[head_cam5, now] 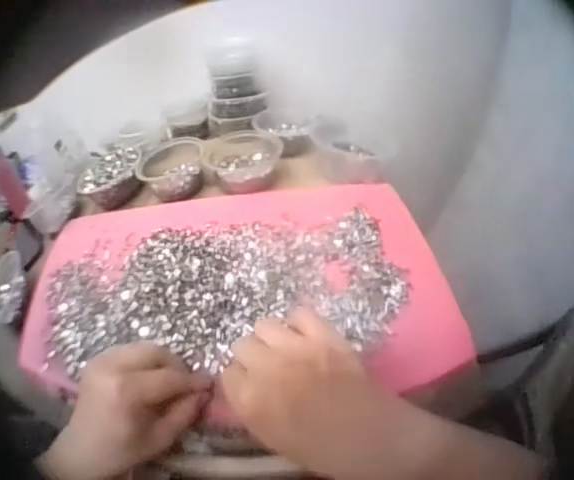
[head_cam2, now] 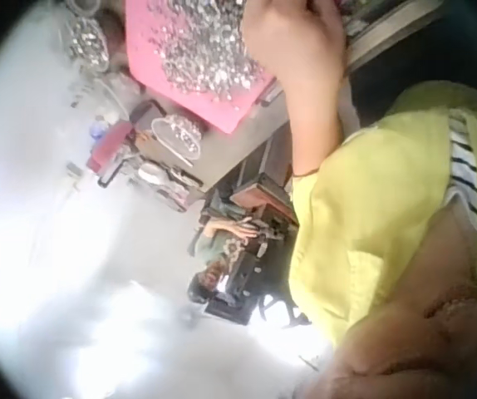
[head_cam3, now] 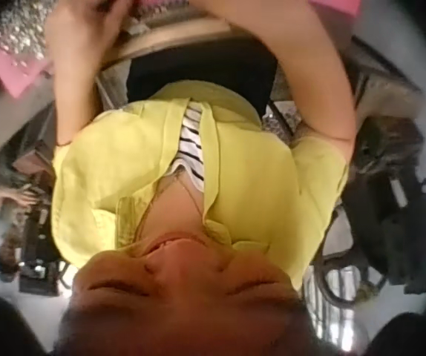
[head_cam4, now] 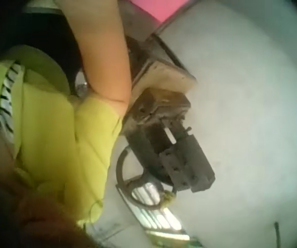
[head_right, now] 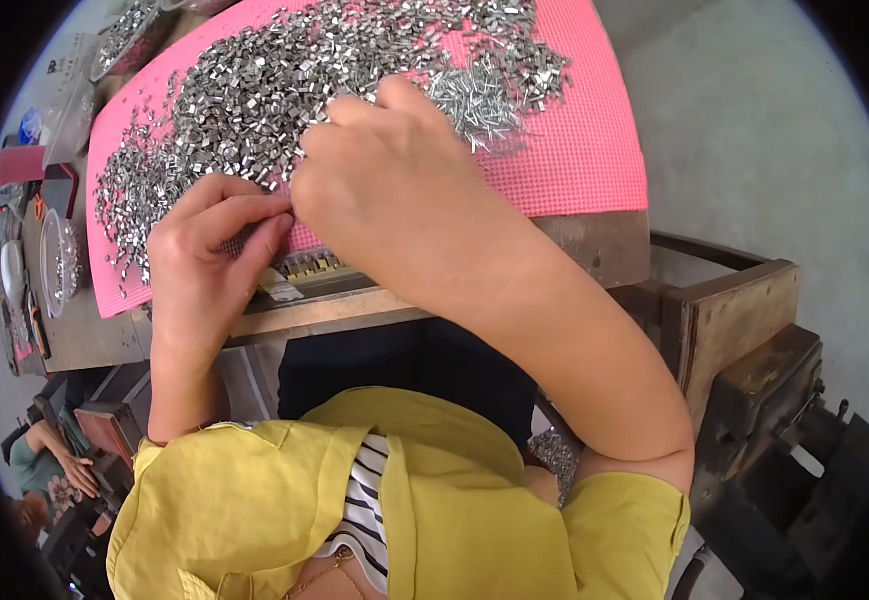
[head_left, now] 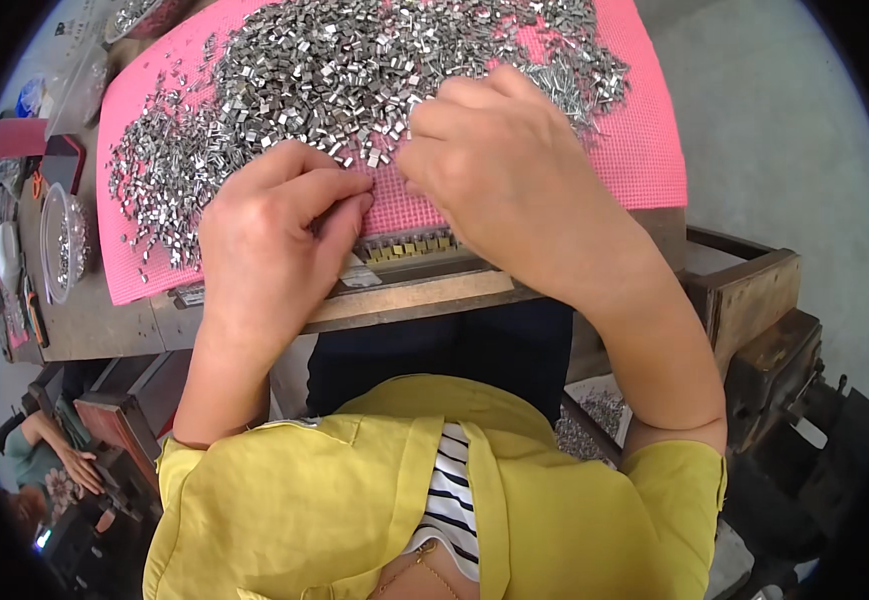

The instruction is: The person loads small metal pieces into a fixture by hand, inserts the fixture into a press machine, and operates the machine.

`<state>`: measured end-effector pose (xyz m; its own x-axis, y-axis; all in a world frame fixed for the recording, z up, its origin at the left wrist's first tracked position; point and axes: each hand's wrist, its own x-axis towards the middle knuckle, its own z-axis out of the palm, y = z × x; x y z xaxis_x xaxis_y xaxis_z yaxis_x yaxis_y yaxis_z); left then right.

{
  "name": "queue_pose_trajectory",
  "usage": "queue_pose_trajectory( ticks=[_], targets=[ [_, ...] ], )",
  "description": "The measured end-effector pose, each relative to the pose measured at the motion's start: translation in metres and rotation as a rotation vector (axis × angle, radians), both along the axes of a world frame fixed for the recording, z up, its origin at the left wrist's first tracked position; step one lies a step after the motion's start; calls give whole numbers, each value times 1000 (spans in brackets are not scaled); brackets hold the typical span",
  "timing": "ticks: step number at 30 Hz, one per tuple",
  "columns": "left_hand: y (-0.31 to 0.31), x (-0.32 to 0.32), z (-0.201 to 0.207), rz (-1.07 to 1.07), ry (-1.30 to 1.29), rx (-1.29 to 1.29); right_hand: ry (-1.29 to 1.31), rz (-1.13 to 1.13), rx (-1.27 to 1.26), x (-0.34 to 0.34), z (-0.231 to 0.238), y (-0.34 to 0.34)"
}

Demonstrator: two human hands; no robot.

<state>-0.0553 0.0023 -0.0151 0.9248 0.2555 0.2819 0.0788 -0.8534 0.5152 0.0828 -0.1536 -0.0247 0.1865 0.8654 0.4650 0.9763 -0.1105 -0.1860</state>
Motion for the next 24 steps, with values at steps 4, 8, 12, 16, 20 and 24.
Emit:
queue_pose_trajectory(
  ticks=[4,8,12,16,20,24],
  targets=[
    [1,3,-2,-71,-9,7,-86,-43,-15,-6,-2,-4],
    [-3,-1,-6,5,-1,-67,197,-60,-7,-7,12,-33],
    [-4,0,-2,4,11,-36,384,-110,-57,-16,15,-60],
    [0,2,-1,-28,14,62,401,-139,-95,-28,19,-68],
    [-4,2,0,-61,-52,94,325,-151,-83,-39,18,-60],
    [-23,1,6,-165,-151,-24,116,-146,-27,-42,6,-52]
  ],
)
